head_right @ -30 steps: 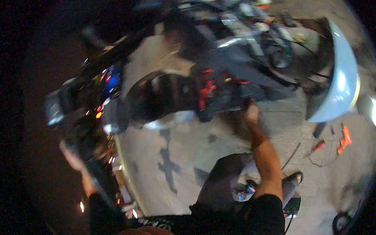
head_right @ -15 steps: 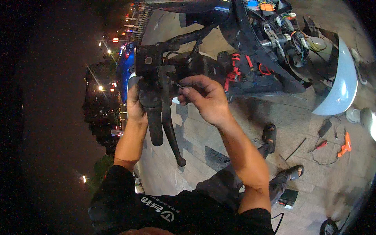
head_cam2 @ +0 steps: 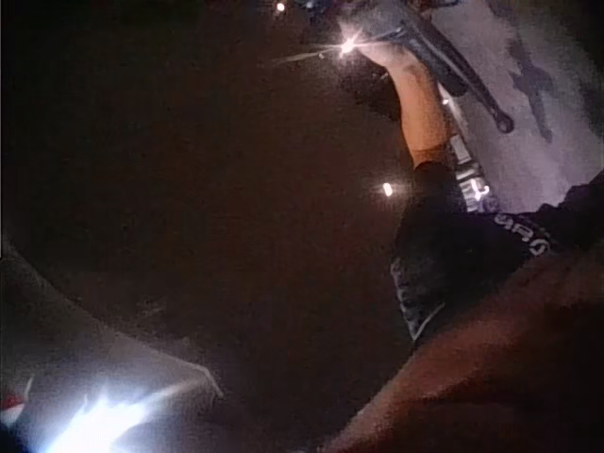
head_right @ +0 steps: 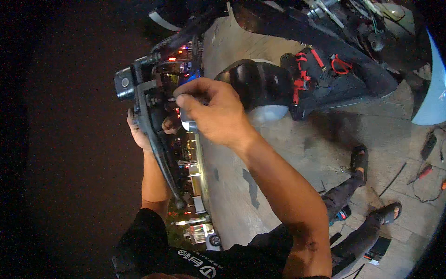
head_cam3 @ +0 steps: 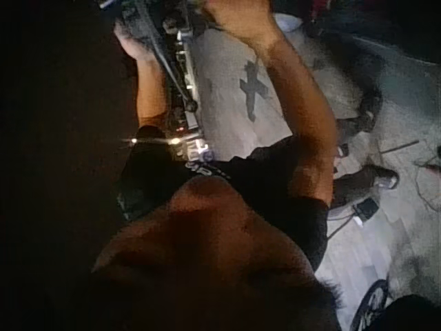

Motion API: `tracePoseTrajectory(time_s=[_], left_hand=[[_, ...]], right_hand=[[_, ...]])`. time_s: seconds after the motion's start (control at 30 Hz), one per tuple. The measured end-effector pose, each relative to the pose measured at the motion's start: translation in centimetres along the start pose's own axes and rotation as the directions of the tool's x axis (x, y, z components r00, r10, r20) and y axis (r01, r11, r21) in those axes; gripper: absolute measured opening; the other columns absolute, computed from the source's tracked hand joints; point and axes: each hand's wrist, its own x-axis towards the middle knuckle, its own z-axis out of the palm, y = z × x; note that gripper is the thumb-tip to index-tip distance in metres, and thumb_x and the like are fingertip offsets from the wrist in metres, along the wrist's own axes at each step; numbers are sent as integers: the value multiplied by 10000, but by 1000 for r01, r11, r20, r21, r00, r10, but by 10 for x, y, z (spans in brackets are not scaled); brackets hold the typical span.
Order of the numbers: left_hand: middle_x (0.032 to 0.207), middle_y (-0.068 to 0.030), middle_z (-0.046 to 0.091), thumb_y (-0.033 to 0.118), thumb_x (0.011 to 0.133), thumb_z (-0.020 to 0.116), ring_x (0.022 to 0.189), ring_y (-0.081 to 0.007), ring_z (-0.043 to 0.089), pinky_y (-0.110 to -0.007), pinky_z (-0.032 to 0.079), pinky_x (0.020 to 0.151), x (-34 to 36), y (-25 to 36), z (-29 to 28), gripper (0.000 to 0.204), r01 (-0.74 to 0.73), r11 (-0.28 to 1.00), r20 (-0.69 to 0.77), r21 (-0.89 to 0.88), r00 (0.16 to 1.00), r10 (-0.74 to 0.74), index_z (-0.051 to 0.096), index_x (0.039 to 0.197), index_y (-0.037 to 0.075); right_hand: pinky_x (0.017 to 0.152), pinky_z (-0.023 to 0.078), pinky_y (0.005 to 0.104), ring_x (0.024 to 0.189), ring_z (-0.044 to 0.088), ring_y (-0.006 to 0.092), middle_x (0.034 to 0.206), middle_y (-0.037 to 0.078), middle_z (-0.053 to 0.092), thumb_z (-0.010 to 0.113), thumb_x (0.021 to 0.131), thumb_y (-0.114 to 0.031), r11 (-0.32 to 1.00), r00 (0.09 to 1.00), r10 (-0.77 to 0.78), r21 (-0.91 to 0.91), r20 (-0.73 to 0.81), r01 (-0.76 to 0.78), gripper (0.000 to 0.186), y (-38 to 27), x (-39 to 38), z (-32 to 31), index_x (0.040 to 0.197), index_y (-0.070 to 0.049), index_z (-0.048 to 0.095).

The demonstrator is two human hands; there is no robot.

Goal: The person uses a red-handled screwdriver to tighten screws on the left handlebar grip of a scooter. They then remove the grip, reposition it, and reattach it, repeating the process on the right handlebar.

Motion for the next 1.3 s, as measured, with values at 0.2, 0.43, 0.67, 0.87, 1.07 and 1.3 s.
tracePoseTrajectory(time_s=[0.2,0.43,0.67,0.87,1.07,1.3], left_hand=[[1087,-197,624,578,856,550,712,-307,607,-385,493,563,1,-1,6,682,-83,995,-1,63,996,84,538,1256,26],[991,-163,635,597,869,501,637,-282,594,-359,476,525,-5,2,5,679,-102,977,-149,188,980,131,541,1232,25],[1012,-181,635,613,844,536,648,-287,604,-377,487,566,-4,2,1,714,-72,977,-87,200,992,91,552,1210,1],[1006,-160,638,623,873,463,644,-256,603,-328,489,515,-4,1,4,696,-80,959,-165,273,978,129,536,1253,45],[1080,-163,640,605,872,495,738,-280,643,-365,534,591,-3,2,0,694,-43,991,-54,124,997,50,532,1265,34],[1200,-153,607,550,876,551,990,-276,635,-403,541,814,-2,6,-10,682,-20,996,17,89,1000,18,492,1318,34]], right_hand=[[571,562,281,658,669,157,850,112,678,625,878,-56,988,996,-55,151,73,44,146,-5,3,13,980,42,660],[511,556,269,600,665,158,829,128,670,614,889,-46,979,999,-48,198,15,44,147,0,5,29,997,51,643],[510,547,261,585,652,146,804,113,661,628,891,-40,959,997,-16,280,-70,35,147,17,8,35,1002,57,633],[517,540,263,577,648,144,782,105,658,629,887,-36,993,996,15,121,-86,-5,142,7,6,34,993,58,634],[544,522,256,606,641,130,773,90,650,641,875,-60,990,988,48,135,-146,-28,144,15,5,42,955,60,642],[580,494,250,658,609,114,812,71,644,632,879,-52,995,982,23,102,-187,-4,123,24,6,49,938,56,645]])
